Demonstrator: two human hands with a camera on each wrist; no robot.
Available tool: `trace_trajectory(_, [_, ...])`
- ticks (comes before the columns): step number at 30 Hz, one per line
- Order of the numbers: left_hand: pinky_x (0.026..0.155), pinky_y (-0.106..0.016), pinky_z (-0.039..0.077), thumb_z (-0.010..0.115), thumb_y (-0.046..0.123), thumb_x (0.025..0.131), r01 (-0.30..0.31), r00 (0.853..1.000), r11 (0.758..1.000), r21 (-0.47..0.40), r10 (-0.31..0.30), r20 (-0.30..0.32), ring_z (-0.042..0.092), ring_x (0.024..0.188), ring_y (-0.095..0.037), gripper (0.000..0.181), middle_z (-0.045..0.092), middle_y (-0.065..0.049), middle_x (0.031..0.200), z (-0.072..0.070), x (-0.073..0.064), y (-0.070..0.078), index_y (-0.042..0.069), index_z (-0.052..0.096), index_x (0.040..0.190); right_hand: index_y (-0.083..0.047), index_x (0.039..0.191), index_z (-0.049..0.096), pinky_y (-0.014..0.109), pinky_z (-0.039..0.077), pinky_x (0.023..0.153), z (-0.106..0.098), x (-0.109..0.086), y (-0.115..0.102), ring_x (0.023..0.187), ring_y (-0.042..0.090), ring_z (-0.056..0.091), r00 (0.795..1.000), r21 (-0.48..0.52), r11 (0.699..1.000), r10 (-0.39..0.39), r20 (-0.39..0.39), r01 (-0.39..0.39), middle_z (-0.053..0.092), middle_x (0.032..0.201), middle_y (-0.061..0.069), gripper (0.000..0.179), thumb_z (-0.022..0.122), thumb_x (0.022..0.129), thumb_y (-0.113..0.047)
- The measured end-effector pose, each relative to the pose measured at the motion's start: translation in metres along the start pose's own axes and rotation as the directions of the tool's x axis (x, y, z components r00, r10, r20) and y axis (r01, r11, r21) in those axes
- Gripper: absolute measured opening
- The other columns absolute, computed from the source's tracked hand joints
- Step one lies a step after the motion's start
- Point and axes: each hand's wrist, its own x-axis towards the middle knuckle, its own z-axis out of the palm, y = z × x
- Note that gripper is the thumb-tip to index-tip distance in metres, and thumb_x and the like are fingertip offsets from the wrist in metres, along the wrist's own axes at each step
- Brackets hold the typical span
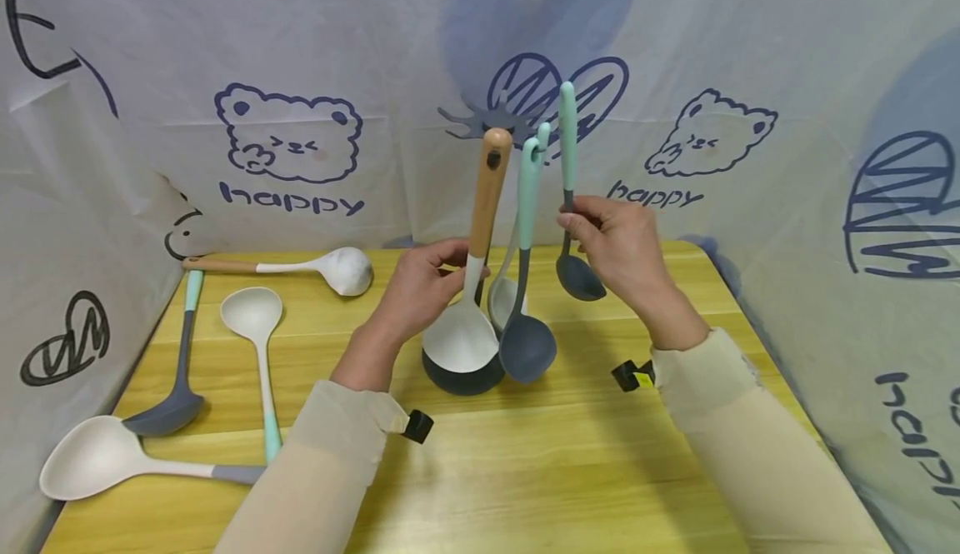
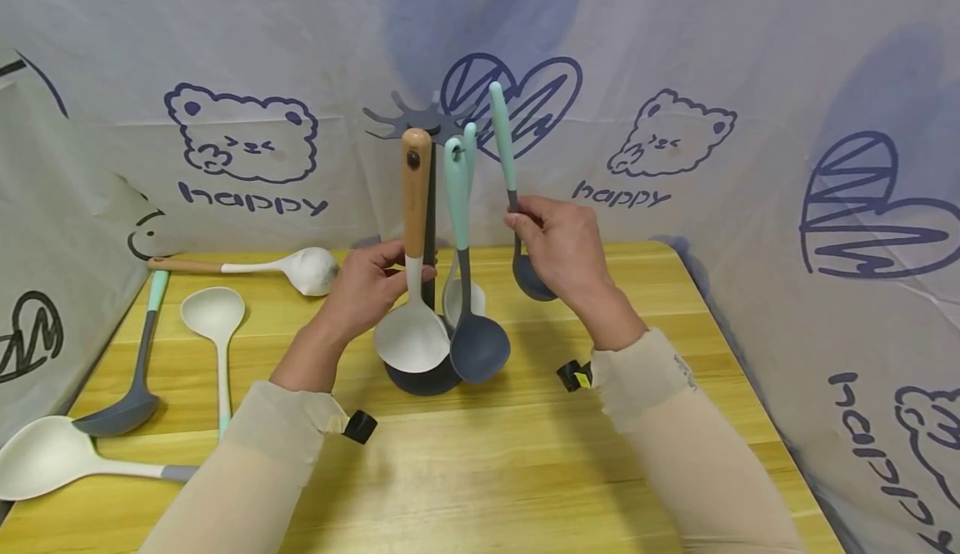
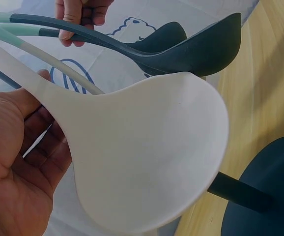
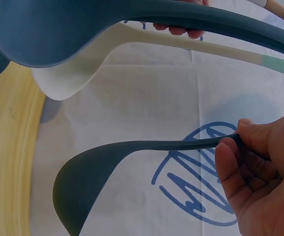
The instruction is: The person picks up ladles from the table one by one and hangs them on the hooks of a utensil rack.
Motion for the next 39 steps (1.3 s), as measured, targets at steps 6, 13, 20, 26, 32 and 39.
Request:
trace_trajectory(6, [0.088, -0.040, 0.063, 0.076, 0.016, 0.099, -0.003, 1.000, 1.000, -0.003, 0.003, 0.002, 0.072, 0.105, -0.022, 0.023, 0.079, -0.007, 0.107, 0.000, 0.000, 0.000, 0.012, 0.078, 0.122, -0.004, 0.113, 0.080, 0.019, 0.047, 0.057, 0.002, 0.002, 0.002, 0.072, 0.029, 0.070, 1.000, -0.010, 1.000, 0.005, 0.010, -0.005, 0.077, 0.088, 0.014, 0.023, 0.067, 0.105, -0.021])
trace_trajectory(13, [0.088, -0.040, 0.063, 0.076, 0.016, 0.099, 0.004, 1.000, 1.000, 0.003, -0.004, 0.001, 0.072, 0.105, -0.022, 0.023, 0.078, -0.007, 0.107, -0.001, 0.001, 0.000, 0.012, 0.079, 0.122, -0.004, 0.115, 0.080, 0.028, 0.049, 0.058, 0.003, 0.003, 0.000, 0.072, 0.026, 0.069, 0.999, -0.034, 0.999, 0.010, 0.033, -0.009, 0.077, 0.089, 0.014, 0.024, 0.066, 0.106, -0.022])
trace_trajectory(20, [0.086, -0.040, 0.063, 0.076, 0.015, 0.099, 0.002, 1.000, 1.000, -0.002, -0.002, 0.003, 0.072, 0.104, -0.022, 0.024, 0.079, -0.007, 0.107, -0.001, 0.000, 0.000, 0.011, 0.078, 0.123, -0.004, 0.117, 0.080, 0.032, 0.049, 0.058, 0.005, 0.003, -0.003, 0.071, 0.024, 0.067, 0.999, -0.051, 0.999, -0.002, 0.035, 0.004, 0.077, 0.088, 0.015, 0.024, 0.066, 0.106, -0.020])
trace_trajectory(26, [0.082, -0.039, 0.061, 0.076, 0.017, 0.099, -0.005, 1.000, 1.000, 0.023, 0.005, -0.001, 0.073, 0.104, -0.021, 0.023, 0.079, -0.006, 0.107, -0.001, 0.000, -0.001, 0.013, 0.079, 0.121, -0.004, 0.117, 0.080, 0.032, 0.049, 0.058, 0.006, 0.004, -0.004, 0.070, 0.024, 0.067, 0.999, -0.054, 0.999, -0.001, 0.033, 0.003, 0.077, 0.088, 0.015, 0.024, 0.067, 0.106, -0.020])
trace_trajectory(32, [0.084, -0.040, 0.060, 0.076, 0.018, 0.099, 0.008, 1.000, 1.000, 0.029, -0.008, -0.001, 0.073, 0.104, -0.022, 0.023, 0.079, -0.006, 0.107, -0.001, 0.000, 0.000, 0.014, 0.079, 0.121, -0.003, 0.116, 0.080, 0.034, 0.051, 0.060, 0.008, 0.004, -0.004, 0.070, 0.024, 0.067, 0.999, -0.053, 0.998, -0.021, 0.026, 0.023, 0.078, 0.089, 0.014, 0.022, 0.068, 0.105, -0.018])
trace_trajectory(39, [0.085, -0.042, 0.061, 0.076, 0.018, 0.099, -0.005, 1.000, 0.999, 0.033, 0.005, 0.000, 0.073, 0.105, -0.022, 0.023, 0.079, -0.006, 0.108, -0.001, 0.000, 0.001, 0.013, 0.079, 0.121, -0.002, 0.115, 0.080, 0.034, 0.050, 0.058, 0.011, 0.004, -0.005, 0.068, 0.024, 0.064, 0.999, -0.052, 0.998, -0.033, 0.028, 0.035, 0.076, 0.085, 0.013, 0.021, 0.069, 0.104, -0.016])
